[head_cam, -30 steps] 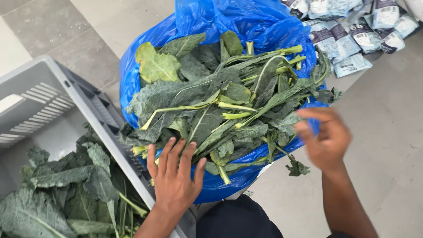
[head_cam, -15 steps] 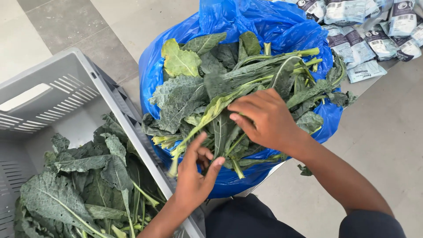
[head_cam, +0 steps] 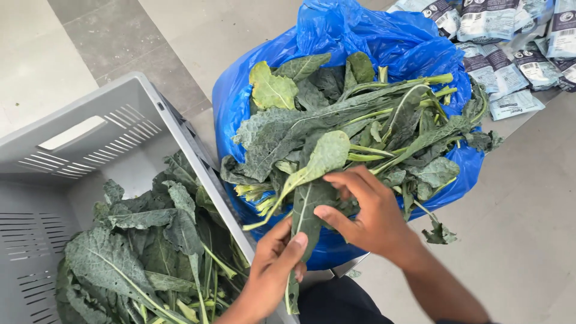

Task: The person sorts and inspects kale leaves from a blue plastic bag and places them into grey plastic crates.

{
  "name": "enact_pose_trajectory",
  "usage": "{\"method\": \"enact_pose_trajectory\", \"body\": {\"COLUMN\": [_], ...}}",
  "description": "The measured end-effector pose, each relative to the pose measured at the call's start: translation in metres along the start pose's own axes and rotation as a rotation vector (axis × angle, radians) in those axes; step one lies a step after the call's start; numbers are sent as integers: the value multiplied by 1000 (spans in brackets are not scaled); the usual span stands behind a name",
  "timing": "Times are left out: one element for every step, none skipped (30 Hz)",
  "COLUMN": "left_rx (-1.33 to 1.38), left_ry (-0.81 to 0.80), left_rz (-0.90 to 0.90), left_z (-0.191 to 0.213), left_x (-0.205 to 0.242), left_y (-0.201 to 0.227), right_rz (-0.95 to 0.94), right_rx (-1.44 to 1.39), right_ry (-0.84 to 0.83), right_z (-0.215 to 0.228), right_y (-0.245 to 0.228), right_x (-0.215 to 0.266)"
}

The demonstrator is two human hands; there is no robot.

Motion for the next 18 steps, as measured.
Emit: {"method": "enact_pose_trajectory", "body": {"left_rx": [-3, -34, -65, -72, -71, -69, -74, -125, -176, -180, -151, -117, -116, -102, -88, -92, -150, -201], "left_ry": [-1, -34, -68, -75, -61, -48, -57, -137, -217, -229, -253, -274, -283, -259, -236, -235, -208, -179], "left_rz": [-4, -34, -63, -65, 10, 85, 83, 52, 21, 18, 47, 83, 85, 86, 87, 80, 72, 67], "left_z": [4, 5, 6, 14, 23, 32, 38, 38, 39, 39, 39, 36, 38, 42, 45, 51, 60, 67], "left_x": [2, 6, 11, 16, 22, 28, 30, 32, 34, 35, 37, 41, 47, 53, 59, 69, 77, 87], "left_y": [-1, 1, 2, -9, -27, -45, -46, -46, -47, -43, -43, -46, -42, -38, -34, -34, -34, -36], "right_rz": [4, -205, -414, -414, -462, -509, -509, -454, -393, -389, -387, -391, -393, -400, -407, -399, -409, -424], "right_rx": [-1, -57, -114, -116, -274, -431, -431, -627, -821, -818, -907, -994, -989, -1000, -1009, -1012, -996, -974], "right_ry": [3, -12, -28, -19, 17, 55, 66, 148, 231, 243, 311, 376, 384, 437, 490, 489, 521, 548], "right_z": [-8, -18, -29, -38, -47, -55, -61, -62, -64, -67, -69, -70, -71, -68, -65, -67, -67, -65], "right_y": [2, 19, 36, 37, 42, 46, 46, 44, 43, 45, 49, 53, 48, 44, 40, 36, 34, 32], "right_x": [9, 21, 36, 43, 51, 59, 63, 66, 70, 72, 76, 84, 85, 87, 89, 86, 85, 85]}}
Point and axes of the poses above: each hand's wrist, its own x-axis away from the middle knuckle, its own z-axis out of the back of the hand, y = z × x, the point moved 8 cm from there along -x, towards the middle knuckle, and after that the axes turned 6 degrees about -z, right-handed, at the moved point
